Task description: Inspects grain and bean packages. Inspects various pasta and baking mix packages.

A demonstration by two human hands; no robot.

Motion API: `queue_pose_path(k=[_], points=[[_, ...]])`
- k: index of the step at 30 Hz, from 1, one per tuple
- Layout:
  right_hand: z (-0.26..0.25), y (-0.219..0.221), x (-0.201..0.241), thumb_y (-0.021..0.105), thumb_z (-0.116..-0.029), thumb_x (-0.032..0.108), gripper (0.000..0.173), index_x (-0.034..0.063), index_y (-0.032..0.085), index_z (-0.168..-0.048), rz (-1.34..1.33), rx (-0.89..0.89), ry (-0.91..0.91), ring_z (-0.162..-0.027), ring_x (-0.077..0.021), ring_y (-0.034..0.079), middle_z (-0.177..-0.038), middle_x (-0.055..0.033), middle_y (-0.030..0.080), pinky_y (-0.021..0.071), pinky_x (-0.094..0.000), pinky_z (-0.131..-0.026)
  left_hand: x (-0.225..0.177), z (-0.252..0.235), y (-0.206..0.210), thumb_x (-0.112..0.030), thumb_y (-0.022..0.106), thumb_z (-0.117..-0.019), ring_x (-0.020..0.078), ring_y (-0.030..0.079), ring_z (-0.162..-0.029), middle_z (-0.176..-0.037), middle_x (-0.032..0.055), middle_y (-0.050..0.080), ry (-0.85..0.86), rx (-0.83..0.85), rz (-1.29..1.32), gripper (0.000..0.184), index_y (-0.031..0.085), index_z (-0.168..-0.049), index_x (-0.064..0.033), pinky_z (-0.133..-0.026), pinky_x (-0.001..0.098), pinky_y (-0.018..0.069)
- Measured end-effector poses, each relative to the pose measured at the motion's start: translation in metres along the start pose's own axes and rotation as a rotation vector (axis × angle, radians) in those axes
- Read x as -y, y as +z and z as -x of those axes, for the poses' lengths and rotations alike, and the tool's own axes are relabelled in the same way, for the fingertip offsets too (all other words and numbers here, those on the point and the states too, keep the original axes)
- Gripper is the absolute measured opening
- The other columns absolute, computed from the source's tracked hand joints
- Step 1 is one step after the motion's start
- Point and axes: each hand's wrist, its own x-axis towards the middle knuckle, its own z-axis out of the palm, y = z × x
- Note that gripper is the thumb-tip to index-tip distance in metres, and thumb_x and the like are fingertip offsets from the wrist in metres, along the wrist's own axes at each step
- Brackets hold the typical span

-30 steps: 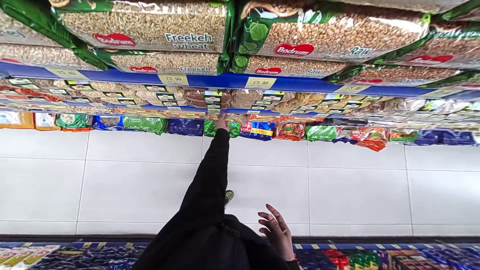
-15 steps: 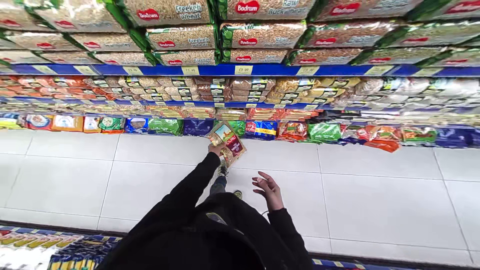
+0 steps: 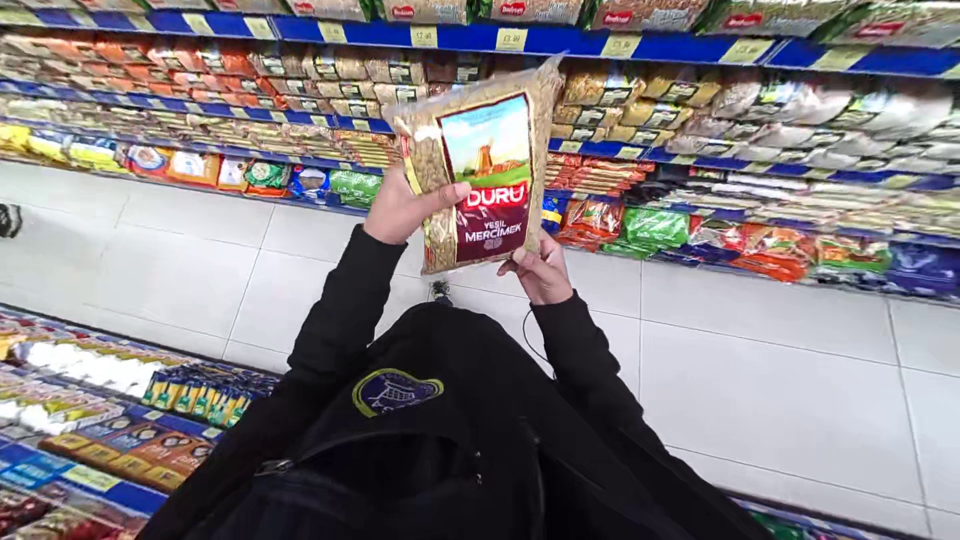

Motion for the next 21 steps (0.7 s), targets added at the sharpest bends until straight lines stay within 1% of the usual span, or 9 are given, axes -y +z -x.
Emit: queue_pose_path(k=[1,3,6,9,10,13,16,18,21], points=[[0.003,0.009,0.006,0.081,-0.0878,0.024,0.053,0.0034,0.055,-0.129,0.026,0.004,-0.023,-0.087,-0.0213,0.074,-0.111,-0.0104,0.073,0.0647,-0.0364,-0.069,-0.010,0.001,-0.001,-0.004,0.078,-0.0855,0.0149,0.075,-0.095,-0.103,0.0053,0.076,0.054,0.005,-0.045,0.038,0.061,-0.119,0.0020,-0.089,0.0361,0.0635],[0.006,0.024,0.015,0.079,-0.0896,0.022,0.049,0.0028,0.057,-0.128,0.064,0.009,-0.057,-0.086,-0.0220,0.075,-0.110,-0.0114,0.073,0.0650,-0.0365,-0.069,-0.024,0.003,-0.003,-0.006,0.076,-0.0894,0.0122,0.075,-0.092,-0.100,0.0026,0.076,0.117,-0.010,-0.106,0.029,0.064,-0.115,0.0007,-0.087,0.0339,0.0640],[0.008,0.040,0.025,0.077,-0.0912,0.022,0.047,0.0034,0.057,-0.130,0.110,0.019,-0.086,-0.084,-0.0225,0.075,-0.108,-0.0119,0.075,0.0650,-0.0355,-0.068,-0.026,0.005,-0.004,-0.006,0.069,-0.0949,0.0147,0.075,-0.089,-0.098,0.0041,0.076,0.131,-0.060,0.006,0.021,0.062,-0.114,0.0001,-0.085,0.0355,0.0643],[0.008,0.053,0.035,0.078,-0.0907,0.020,0.044,0.0041,0.060,-0.128,0.140,0.005,-0.129,-0.079,-0.0209,0.075,-0.104,-0.0111,0.075,0.0652,-0.0348,-0.066,-0.026,0.005,-0.005,-0.005,0.065,-0.0977,0.0188,0.075,-0.089,-0.098,0.0082,0.075,0.114,-0.107,0.143,0.021,0.059,-0.116,0.0013,-0.086,0.0383,0.0640],[0.007,0.056,0.038,0.078,-0.0905,0.018,0.042,0.0047,0.061,-0.127,0.160,0.003,-0.144,-0.079,-0.0202,0.075,-0.104,-0.0102,0.075,0.0652,-0.0346,-0.065,-0.027,0.004,-0.005,-0.005,0.065,-0.0982,0.0195,0.075,-0.089,-0.098,0.0089,0.075,0.111,-0.114,0.175,0.021,0.058,-0.117,0.0013,-0.086,0.0390,0.0639],[0.007,0.061,0.043,0.079,-0.0893,0.015,0.042,0.0049,0.062,-0.126,0.172,-0.001,-0.173,-0.081,-0.0209,0.075,-0.107,-0.0103,0.074,0.0654,-0.0355,-0.065,-0.032,0.003,-0.004,-0.004,0.065,-0.0980,0.0207,0.075,-0.090,-0.098,0.0103,0.075,0.128,-0.116,0.229,0.021,0.057,-0.117,0.0015,-0.086,0.0395,0.0637],[0.009,0.064,0.044,0.079,-0.0896,0.016,0.045,0.0043,0.061,-0.128,0.167,0.002,-0.177,-0.082,-0.0208,0.075,-0.109,-0.0111,0.074,0.0652,-0.0355,-0.066,-0.037,0.004,-0.002,-0.003,0.065,-0.0974,0.0220,0.075,-0.092,-0.100,0.0117,0.075,0.141,-0.102,0.256,0.023,0.056,-0.118,0.0024,-0.087,0.0402,0.0634],[0.012,0.067,0.043,0.079,-0.0893,0.016,0.044,0.0047,0.061,-0.127,0.161,-0.007,-0.185,-0.081,-0.0202,0.075,-0.107,-0.0102,0.074,0.0651,-0.0348,-0.064,-0.041,0.006,0.001,-0.002,0.064,-0.0977,0.0224,0.076,-0.089,-0.097,0.0125,0.075,0.148,-0.117,0.275,0.020,0.058,-0.116,0.0027,-0.085,0.0406,0.0640],[0.015,0.069,0.042,0.079,-0.0897,0.018,0.046,0.0045,0.059,-0.129,0.141,0.013,-0.190,-0.082,-0.0217,0.075,-0.109,-0.0117,0.074,0.0653,-0.0355,-0.065,-0.045,0.011,0.004,-0.002,0.065,-0.0974,0.0225,0.076,-0.089,-0.097,0.0130,0.075,0.159,-0.132,0.277,0.019,0.059,-0.115,0.0033,-0.085,0.0411,0.0639]])
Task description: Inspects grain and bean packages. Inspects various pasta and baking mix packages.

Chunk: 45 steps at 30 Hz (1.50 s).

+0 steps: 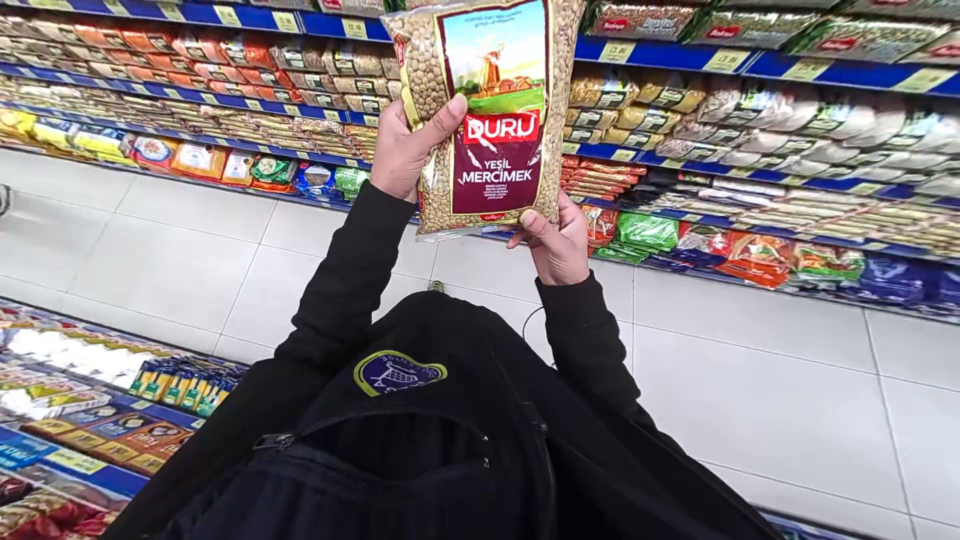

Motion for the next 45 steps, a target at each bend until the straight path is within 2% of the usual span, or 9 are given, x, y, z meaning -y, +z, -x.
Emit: queue_pose_path(k=[12,22,33,45], points=[[0.010,-0.001,-0.002,0.077,-0.0910,0.015,0.043,0.0037,0.060,-0.128,-0.029,-0.018,0.001,-0.081,-0.0206,0.075,-0.109,-0.0125,0.074,0.0648,-0.0335,-0.065,-0.004,0.008,0.007,0.000,0.067,-0.0954,0.0223,0.076,-0.089,-0.098,0.0130,0.075,0.019,0.037,-0.008,0.022,0.059,-0.116,0.0040,-0.085,0.0405,0.0641],[0.019,-0.004,-0.002,0.075,-0.0918,0.011,0.036,0.0022,0.061,-0.123,-0.034,-0.055,0.035,-0.080,-0.0218,0.076,-0.102,-0.0146,0.076,0.0644,-0.0316,-0.065,0.003,0.011,0.009,-0.001,0.067,-0.0959,0.0192,0.076,-0.085,-0.094,0.0106,0.076,-0.009,0.045,-0.030,0.017,0.062,-0.112,0.0023,-0.082,0.0376,0.0646],[0.023,-0.008,-0.002,0.072,-0.0939,0.008,0.030,0.0011,0.062,-0.121,0.001,-0.093,0.034,-0.078,-0.0215,0.076,-0.099,-0.0154,0.076,0.0642,-0.0313,-0.065,0.009,0.007,0.013,-0.001,0.067,-0.0960,0.0213,0.076,-0.086,-0.095,0.0129,0.076,-0.040,0.065,-0.019,0.018,0.062,-0.113,0.0044,-0.083,0.0392,0.0645],[0.025,-0.010,0.000,0.069,-0.0951,0.007,0.025,0.0023,0.062,-0.119,0.047,-0.124,0.002,-0.076,-0.0189,0.076,-0.098,-0.0123,0.077,0.0637,-0.0300,-0.062,0.014,0.005,0.018,-0.002,0.067,-0.0962,0.0221,0.076,-0.086,-0.096,0.0136,0.076,-0.041,0.103,-0.009,0.020,0.061,-0.114,0.0048,-0.083,0.0400,0.0646]])
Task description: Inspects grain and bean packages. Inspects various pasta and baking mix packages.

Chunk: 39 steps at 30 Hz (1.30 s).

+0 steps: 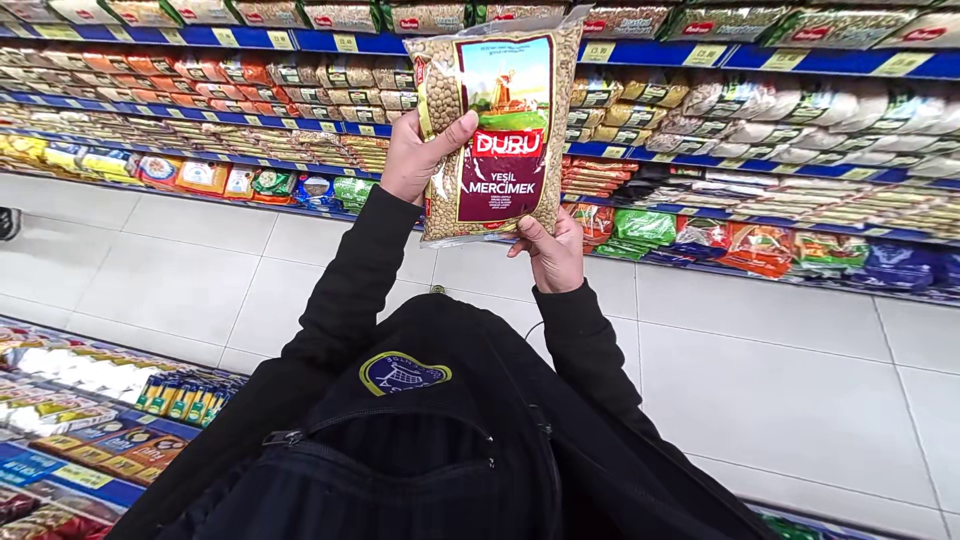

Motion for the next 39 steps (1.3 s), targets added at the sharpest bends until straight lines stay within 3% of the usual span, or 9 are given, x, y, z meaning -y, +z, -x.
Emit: queue_pose_path(k=[29,33,35,37,39], points=[[-0.004,-0.021,0.012,0.074,-0.0933,0.011,0.027,0.0031,0.065,-0.117,0.004,-0.001,-0.022,-0.076,-0.0196,0.076,-0.101,-0.0116,0.075,0.0642,-0.0318,-0.060,0.010,-0.015,0.016,-0.001,0.067,-0.0958,0.0219,0.076,-0.087,-0.096,0.0131,0.076,-0.007,0.037,-0.039,0.019,0.061,-0.113,0.0042,-0.084,0.0399,0.0643],[0.000,-0.037,0.000,0.072,-0.0936,0.009,0.030,-0.0013,0.063,-0.120,0.087,-0.007,0.046,-0.080,-0.0218,0.077,-0.099,-0.0141,0.077,0.0644,-0.0318,-0.062,0.040,-0.008,0.004,-0.005,0.065,-0.0978,0.0228,0.076,-0.089,-0.099,0.0137,0.075,-0.152,-0.010,-0.046,0.023,0.060,-0.118,0.0050,-0.085,0.0413,0.0640],[0.003,-0.046,-0.008,0.071,-0.0942,0.009,0.031,-0.0035,0.062,-0.121,0.170,-0.014,0.103,-0.080,-0.0211,0.076,-0.098,-0.0130,0.077,0.0639,-0.0314,-0.061,0.066,0.002,-0.009,-0.007,0.065,-0.0979,0.0204,0.075,-0.089,-0.101,0.0110,0.075,-0.294,-0.039,-0.039,0.026,0.058,-0.122,0.0008,-0.083,0.0391,0.0640],[0.002,-0.056,-0.018,0.070,-0.0944,0.010,0.030,-0.0048,0.062,-0.119,0.270,-0.036,0.185,-0.078,-0.0195,0.076,-0.096,-0.0112,0.077,0.0631,-0.0309,-0.058,0.095,0.011,-0.026,-0.008,0.069,-0.0954,0.0196,0.074,-0.095,-0.109,0.0096,0.073,-0.473,-0.036,-0.075,0.040,0.054,-0.133,-0.0037,-0.086,0.0384,0.0624],[0.000,-0.069,-0.034,0.070,-0.0948,0.011,0.031,-0.0049,0.062,-0.120,0.327,-0.048,0.307,-0.078,-0.0198,0.076,-0.097,-0.0112,0.077,0.0628,-0.0312,-0.057,0.132,0.015,-0.045,-0.004,0.072,-0.0927,0.0227,0.073,-0.099,-0.113,0.0137,0.073,-0.614,-0.050,-0.094,0.050,0.051,-0.138,-0.0009,-0.088,0.0402,0.0613]])
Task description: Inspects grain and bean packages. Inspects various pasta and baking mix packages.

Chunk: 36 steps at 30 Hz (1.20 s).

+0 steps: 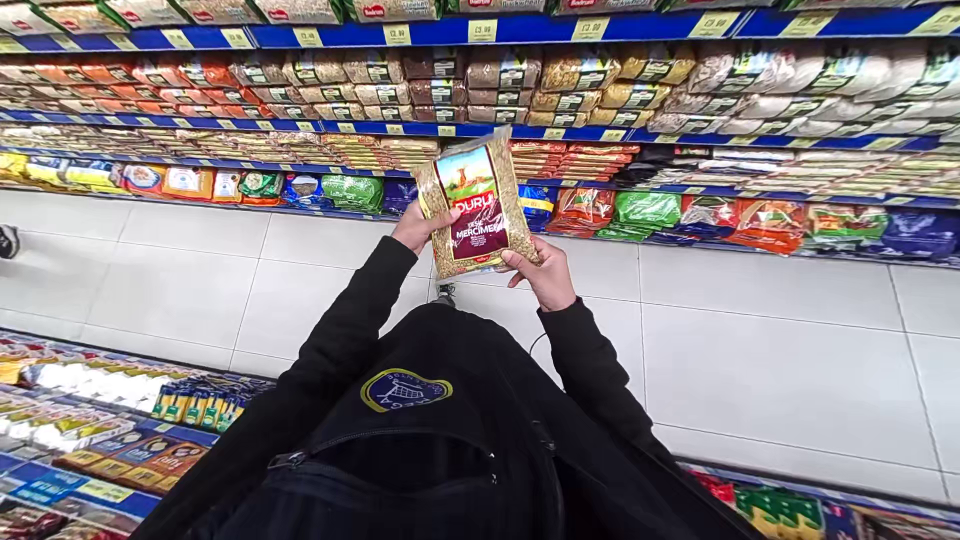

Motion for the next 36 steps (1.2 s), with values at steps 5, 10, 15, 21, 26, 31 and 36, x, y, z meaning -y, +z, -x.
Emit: queue_pose_path(k=[5,10,15,21,26,31,36], points=[[-0.042,-0.019,-0.060,0.069,-0.0946,0.009,0.035,-0.0035,0.059,-0.126,-0.071,-0.017,0.314,-0.075,-0.0217,0.076,-0.098,-0.0135,0.077,0.0618,-0.0319,-0.054,0.063,-0.052,-0.022,-0.001,0.068,-0.0951,0.0262,0.073,-0.097,-0.111,0.0192,0.071,-0.200,-0.104,0.115,0.044,0.049,-0.135,0.0067,-0.088,0.0421,0.0618],[-0.106,-0.026,-0.097,0.065,-0.0989,0.009,0.042,0.0024,0.052,-0.138,-0.211,-0.156,0.553,-0.078,-0.0208,0.075,-0.103,-0.0132,0.075,0.0619,-0.0317,-0.061,0.102,-0.122,-0.041,0.000,0.069,-0.0938,0.0265,0.072,-0.099,-0.115,0.0203,0.069,-0.284,-0.225,0.246,0.048,0.048,-0.137,0.0058,-0.088,0.0427,0.0611],[-0.170,-0.035,-0.125,0.060,-0.1023,0.009,0.038,0.0023,0.050,-0.139,-0.341,-0.342,0.590,-0.091,-0.0277,0.076,-0.108,-0.0181,0.074,0.0636,-0.0381,-0.074,0.133,-0.215,-0.066,0.001,0.069,-0.0935,0.0272,0.071,-0.100,-0.115,0.0220,0.068,-0.315,-0.309,0.318,0.047,0.049,-0.136,0.0070,-0.089,0.0434,0.0604],[-0.157,-0.060,-0.160,0.050,-0.1068,0.020,0.044,0.0022,0.044,-0.147,-0.248,-0.486,0.702,-0.099,-0.0284,0.074,-0.117,-0.0188,0.072,0.0629,-0.0409,-0.080,0.183,-0.325,-0.095,-0.003,0.074,-0.0916,0.0312,0.068,-0.109,-0.125,0.0252,0.064,-0.357,-0.487,0.393,0.056,0.047,-0.140,0.0052,-0.093,0.0471,0.0578],[-0.109,-0.071,-0.200,0.050,-0.1077,0.022,0.040,0.0043,0.049,-0.144,-0.292,-0.668,0.911,-0.096,-0.0288,0.075,-0.115,-0.0192,0.073,0.0626,-0.0405,-0.077,0.198,-0.379,-0.103,-0.006,0.072,-0.0941,0.0291,0.067,-0.109,-0.127,0.0243,0.063,-0.359,-0.572,0.490,0.053,0.048,-0.141,0.0038,-0.092,0.0451,0.0575],[-0.087,-0.053,-0.225,0.052,-0.1074,0.023,0.040,0.0037,0.050,-0.142,-0.283,-0.727,1.049,-0.097,-0.0309,0.074,-0.114,-0.0205,0.072,0.0617,-0.0437,-0.077,0.206,-0.418,-0.099,-0.006,0.071,-0.0951,0.0287,0.065,-0.112,-0.130,0.0243,0.061,-0.317,-0.654,0.535,0.054,0.046,-0.142,0.0037,-0.094,0.0448,0.0564],[-0.080,-0.044,-0.243,0.054,-0.1069,0.022,0.041,0.0033,0.050,-0.144,-0.288,-0.711,1.146,-0.099,-0.0330,0.073,-0.116,-0.0217,0.071,0.0611,-0.0462,-0.080,0.220,-0.458,-0.072,-0.010,0.068,-0.0978,0.0317,0.057,-0.125,-0.143,0.0236,0.052,-0.350,-0.742,0.714,0.061,0.038,-0.150,-0.0007,-0.101,0.0489,0.0514]])
